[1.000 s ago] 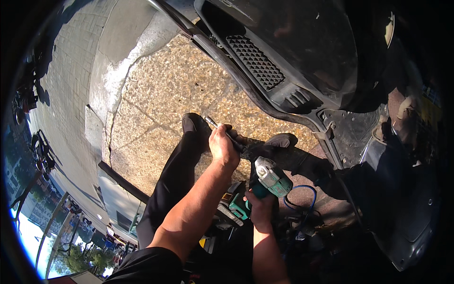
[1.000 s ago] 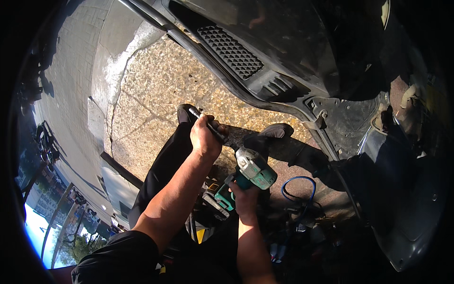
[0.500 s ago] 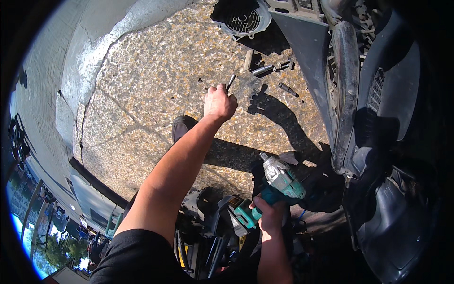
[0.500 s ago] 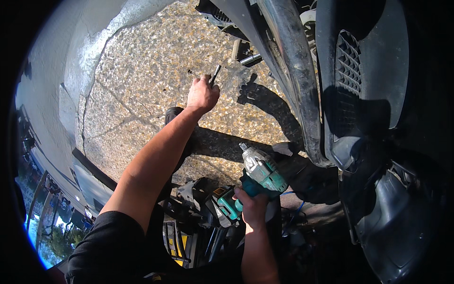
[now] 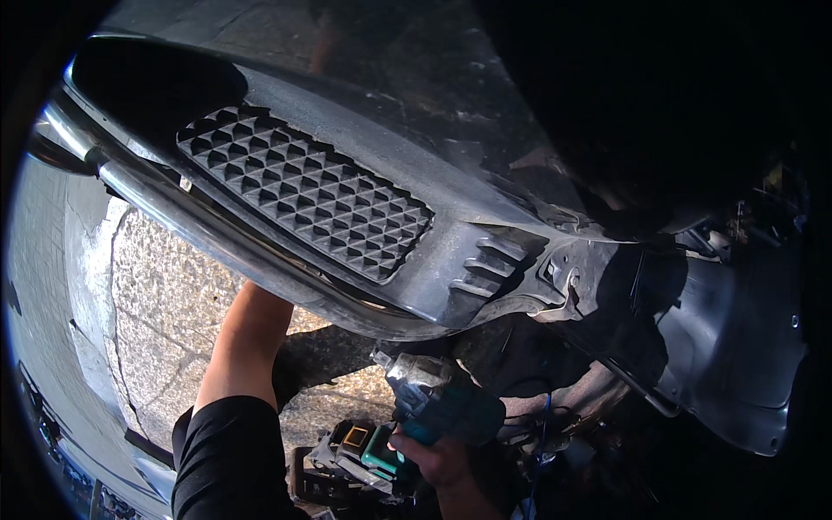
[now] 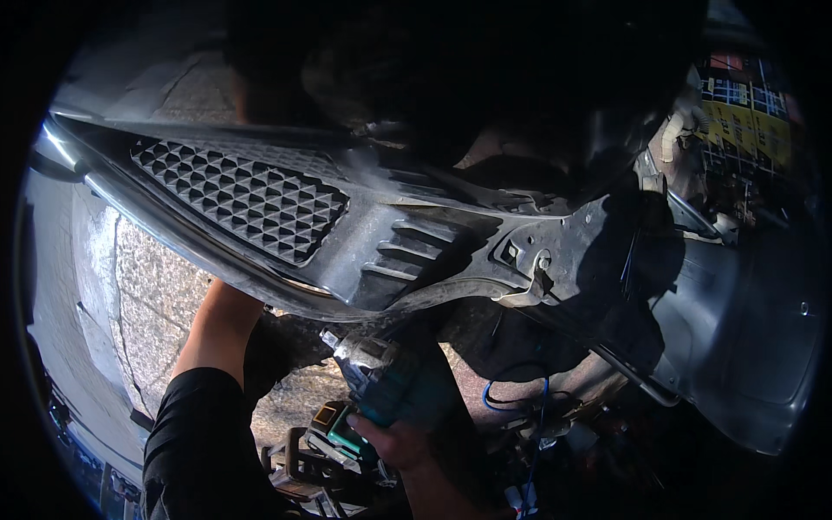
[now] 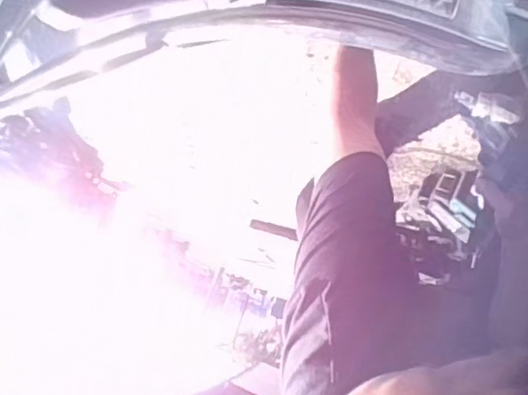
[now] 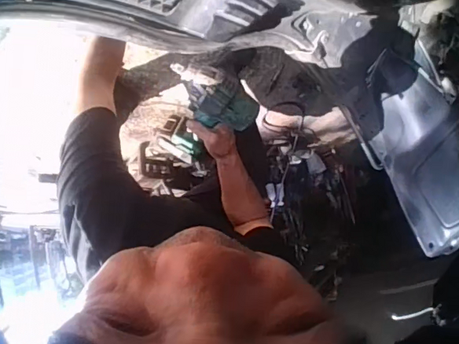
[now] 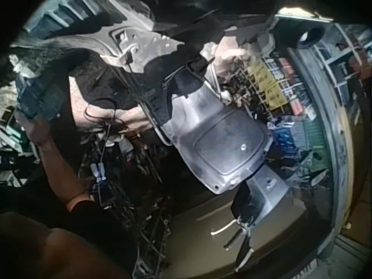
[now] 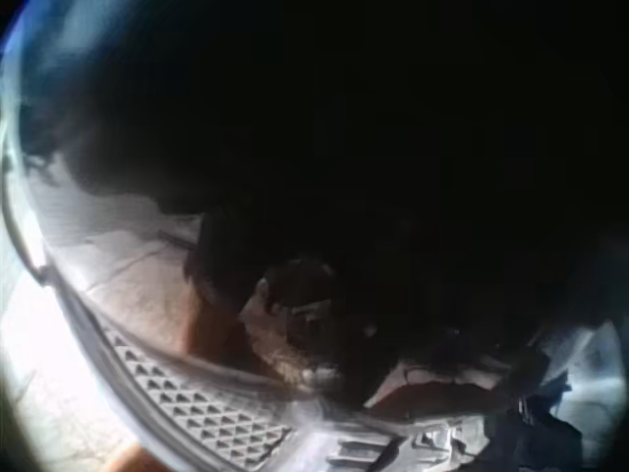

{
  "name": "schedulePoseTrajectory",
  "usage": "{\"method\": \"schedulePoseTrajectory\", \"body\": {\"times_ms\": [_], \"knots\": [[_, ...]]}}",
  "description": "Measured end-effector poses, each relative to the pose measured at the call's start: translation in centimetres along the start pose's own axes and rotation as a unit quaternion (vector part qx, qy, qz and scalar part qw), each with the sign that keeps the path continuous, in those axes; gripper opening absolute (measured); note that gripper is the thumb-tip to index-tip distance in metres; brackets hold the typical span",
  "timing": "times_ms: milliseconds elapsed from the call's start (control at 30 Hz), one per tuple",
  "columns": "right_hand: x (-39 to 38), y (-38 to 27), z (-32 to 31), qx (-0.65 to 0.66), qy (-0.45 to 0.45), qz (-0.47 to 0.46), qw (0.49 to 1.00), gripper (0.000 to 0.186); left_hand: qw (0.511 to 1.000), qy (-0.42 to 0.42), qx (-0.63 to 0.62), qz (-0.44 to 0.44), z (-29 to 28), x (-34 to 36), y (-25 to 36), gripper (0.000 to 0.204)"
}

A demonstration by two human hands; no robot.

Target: The person works on a scooter in a workshop, using a cordless drill to remove screws from the scooter's body panel. They remove a small black plastic cover and set it aside, then continue unscrewing additional fasteners to access the internal components.

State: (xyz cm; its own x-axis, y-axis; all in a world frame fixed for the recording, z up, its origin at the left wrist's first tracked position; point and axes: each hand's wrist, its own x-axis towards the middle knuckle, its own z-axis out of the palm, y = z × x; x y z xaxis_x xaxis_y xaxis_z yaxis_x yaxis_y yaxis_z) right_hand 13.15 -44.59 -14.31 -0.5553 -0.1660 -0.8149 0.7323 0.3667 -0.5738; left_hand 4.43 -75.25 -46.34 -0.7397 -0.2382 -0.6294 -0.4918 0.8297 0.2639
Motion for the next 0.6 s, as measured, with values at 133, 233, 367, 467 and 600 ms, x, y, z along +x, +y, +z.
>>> {"method": "schedulePoseTrajectory", "body": {"times_ms": [133, 233, 367, 467, 600], "knots": [[-0.4, 0.8, -1.2, 0.043, -0.021, 0.008, 0.999, 0.021, 0.998, -0.043, 0.052, -0.004, 0.3, 0.5, -2.8, 0.027], [-0.2, 0.9, -1.7, -0.030, 0.015, -0.155, 0.987, 0.023, 0.995, -0.079, 0.051, 0.037, 1.3, -1.0, -2.8, 0.024], [0.5, 0.4, -1.8, -0.024, 0.045, -0.188, 0.981, 0.026, 0.958, -0.166, -0.099, 0.212, 1.6, -7.9, 1.5, 0.022], [0.0, -0.5, -2.9, 0.107, 0.056, -0.117, 0.986, 0.029, 0.830, -0.252, -0.490, 0.088, -1.4, -17.0, 7.2, 0.017], [-2.6, -2.8, -6.1, 0.107, 0.063, -0.056, 0.991, 0.027, 0.734, -0.180, -0.645, -0.109, -9.6, -26.8, 16.9, 0.027]]}}
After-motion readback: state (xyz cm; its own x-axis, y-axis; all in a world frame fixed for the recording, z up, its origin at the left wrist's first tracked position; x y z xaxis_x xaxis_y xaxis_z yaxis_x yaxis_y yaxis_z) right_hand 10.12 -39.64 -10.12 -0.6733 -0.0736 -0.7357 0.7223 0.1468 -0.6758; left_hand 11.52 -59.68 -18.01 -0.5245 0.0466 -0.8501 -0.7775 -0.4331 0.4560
